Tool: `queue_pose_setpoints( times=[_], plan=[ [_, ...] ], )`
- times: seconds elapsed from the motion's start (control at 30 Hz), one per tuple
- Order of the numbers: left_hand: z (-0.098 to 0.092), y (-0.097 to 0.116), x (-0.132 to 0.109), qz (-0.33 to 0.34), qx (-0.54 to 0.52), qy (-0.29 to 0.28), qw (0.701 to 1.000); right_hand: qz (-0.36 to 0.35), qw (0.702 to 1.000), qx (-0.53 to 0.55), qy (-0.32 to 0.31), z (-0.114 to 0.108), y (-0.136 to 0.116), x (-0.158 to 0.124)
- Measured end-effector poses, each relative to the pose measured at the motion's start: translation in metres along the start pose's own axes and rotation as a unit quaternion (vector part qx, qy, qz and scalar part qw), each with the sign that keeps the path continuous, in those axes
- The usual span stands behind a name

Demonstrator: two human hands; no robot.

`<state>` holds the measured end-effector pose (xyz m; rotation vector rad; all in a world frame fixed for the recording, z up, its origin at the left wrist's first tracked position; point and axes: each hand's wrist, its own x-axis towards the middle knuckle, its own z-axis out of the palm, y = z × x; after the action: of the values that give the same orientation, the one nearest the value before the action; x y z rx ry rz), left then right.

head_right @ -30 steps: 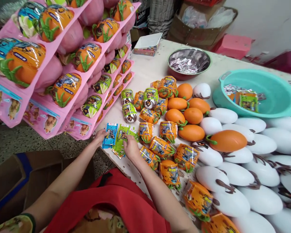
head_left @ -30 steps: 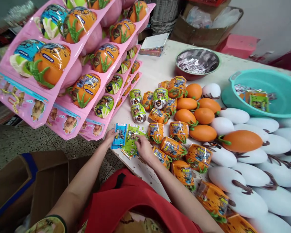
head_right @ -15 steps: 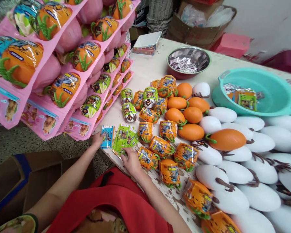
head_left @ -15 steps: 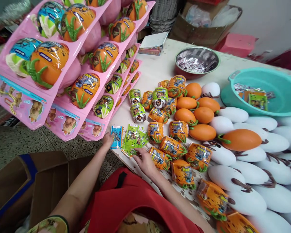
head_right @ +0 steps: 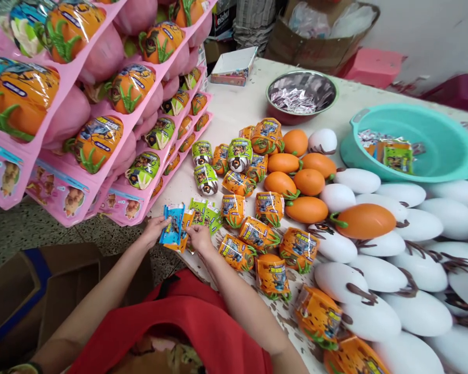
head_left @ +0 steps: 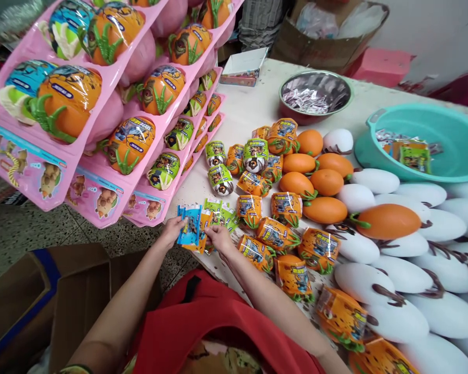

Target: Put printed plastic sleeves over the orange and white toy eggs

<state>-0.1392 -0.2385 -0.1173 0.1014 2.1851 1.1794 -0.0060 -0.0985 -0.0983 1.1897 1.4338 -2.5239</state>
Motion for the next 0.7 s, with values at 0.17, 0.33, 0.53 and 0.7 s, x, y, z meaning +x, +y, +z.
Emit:
queue_pose_setpoints(
  times=[0.17, 0.33, 0.53, 0.7],
  plan=[
    [0.000, 0.014, 0.018, -0.003, 0.071, 0.127, 0.989, 0.010, 0.998, 0.059, -0.015, -0.024, -0.008, -0.020],
    [0.014, 0.047, -0.014, 0.025, 0.063, 0.122, 0.990, 0.004, 0.996, 0.087, -0.017, -0.045, -0.026, -0.052],
    [0.055, 0.084, -0.071, -0.029, -0.099, -0.242, 0.965, -0.022, 0.997, 0.065, 0.027, -0.055, -0.030, -0.072],
    [0.090, 0.091, -0.073, -0.033, -0.122, -0.223, 0.966, -0.059, 0.990, 0.029, 0.128, -0.070, -0.025, -0.074]
  ],
)
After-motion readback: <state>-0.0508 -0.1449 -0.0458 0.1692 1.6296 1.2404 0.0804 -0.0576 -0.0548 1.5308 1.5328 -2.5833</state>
